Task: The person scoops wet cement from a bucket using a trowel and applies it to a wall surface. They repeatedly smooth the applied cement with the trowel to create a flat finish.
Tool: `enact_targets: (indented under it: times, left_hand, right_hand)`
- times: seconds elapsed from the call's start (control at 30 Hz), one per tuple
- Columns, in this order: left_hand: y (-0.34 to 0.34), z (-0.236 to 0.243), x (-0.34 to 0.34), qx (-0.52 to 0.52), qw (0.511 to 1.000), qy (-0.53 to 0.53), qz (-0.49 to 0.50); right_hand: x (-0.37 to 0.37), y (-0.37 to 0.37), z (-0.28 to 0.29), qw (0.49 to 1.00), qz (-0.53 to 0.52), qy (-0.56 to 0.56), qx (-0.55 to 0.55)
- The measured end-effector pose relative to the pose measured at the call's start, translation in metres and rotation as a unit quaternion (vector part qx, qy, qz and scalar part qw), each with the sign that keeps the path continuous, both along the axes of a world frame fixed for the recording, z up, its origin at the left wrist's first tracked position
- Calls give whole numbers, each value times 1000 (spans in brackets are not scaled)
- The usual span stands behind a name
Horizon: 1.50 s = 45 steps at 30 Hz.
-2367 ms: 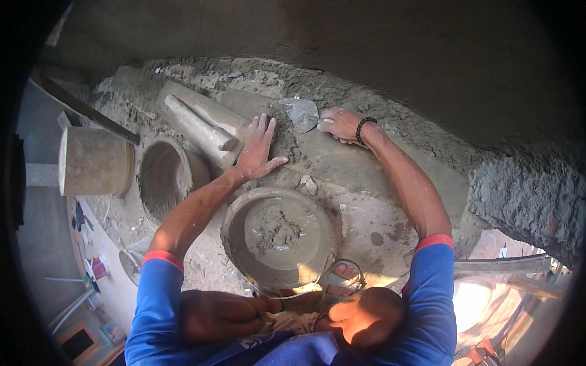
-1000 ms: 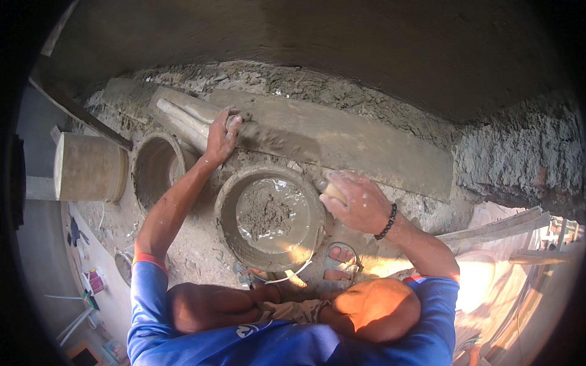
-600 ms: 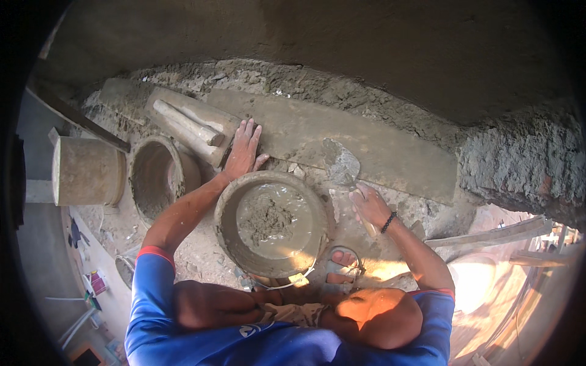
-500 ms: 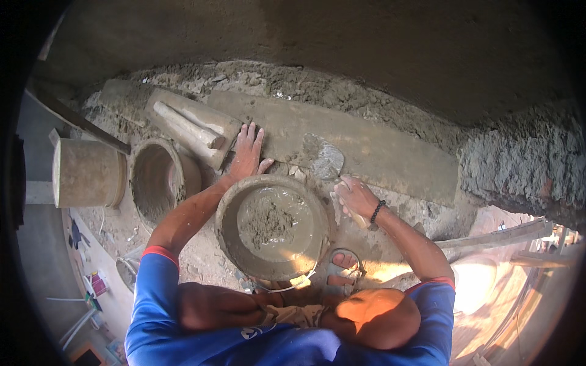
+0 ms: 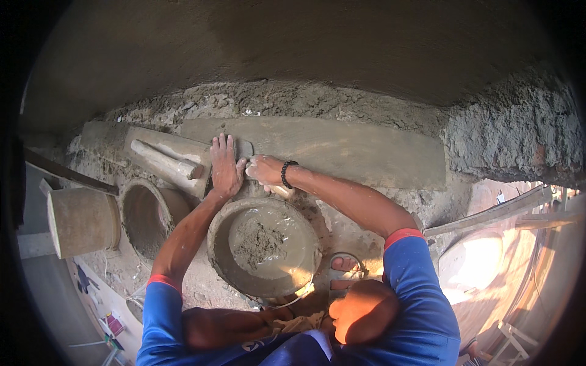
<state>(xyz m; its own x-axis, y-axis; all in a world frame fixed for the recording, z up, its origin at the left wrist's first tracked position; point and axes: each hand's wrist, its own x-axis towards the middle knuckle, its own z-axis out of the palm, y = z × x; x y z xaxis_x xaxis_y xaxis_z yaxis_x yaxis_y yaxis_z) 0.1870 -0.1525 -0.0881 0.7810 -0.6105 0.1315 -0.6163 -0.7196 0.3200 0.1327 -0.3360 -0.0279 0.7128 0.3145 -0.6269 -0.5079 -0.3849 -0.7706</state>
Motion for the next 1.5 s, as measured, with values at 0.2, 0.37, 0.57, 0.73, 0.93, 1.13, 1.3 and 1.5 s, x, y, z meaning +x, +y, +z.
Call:
enact_targets:
  times: [0.2, 0.37, 0.57, 0.73, 0.93, 1.13, 1.3, 1.5]
  left_hand:
    - [-2, 11, 10, -109, 994, 17, -19]
    - [5, 54, 13, -260, 961, 93, 19]
    - [22, 96, 6, -413, 878, 211, 120]
    - [39, 105, 2, -467, 814, 309, 154]
    - [45, 111, -14, -481, 799, 326, 157]
    - [52, 116, -27, -439, 823, 320, 164]
    - [51, 124, -37, -409, 828, 336, 183]
    - [55, 129, -44, -381, 825, 358, 214]
  right_hand:
    - [-15, -9, -5, 985, -117, 49, 120]
    - [-52, -43, 37, 984, -145, -14, 102]
    - [-128, -76, 122, 897, 5, -427, -114]
    - [-188, -60, 125, 872, 177, -417, -188]
    - [-181, -88, 137, 918, 54, -352, -174]
    - [-90, -177, 107, 969, -50, -89, -225]
    - [-25, -200, 50, 991, -69, -26, -115]
    - [24, -174, -3, 980, -177, 67, 61]
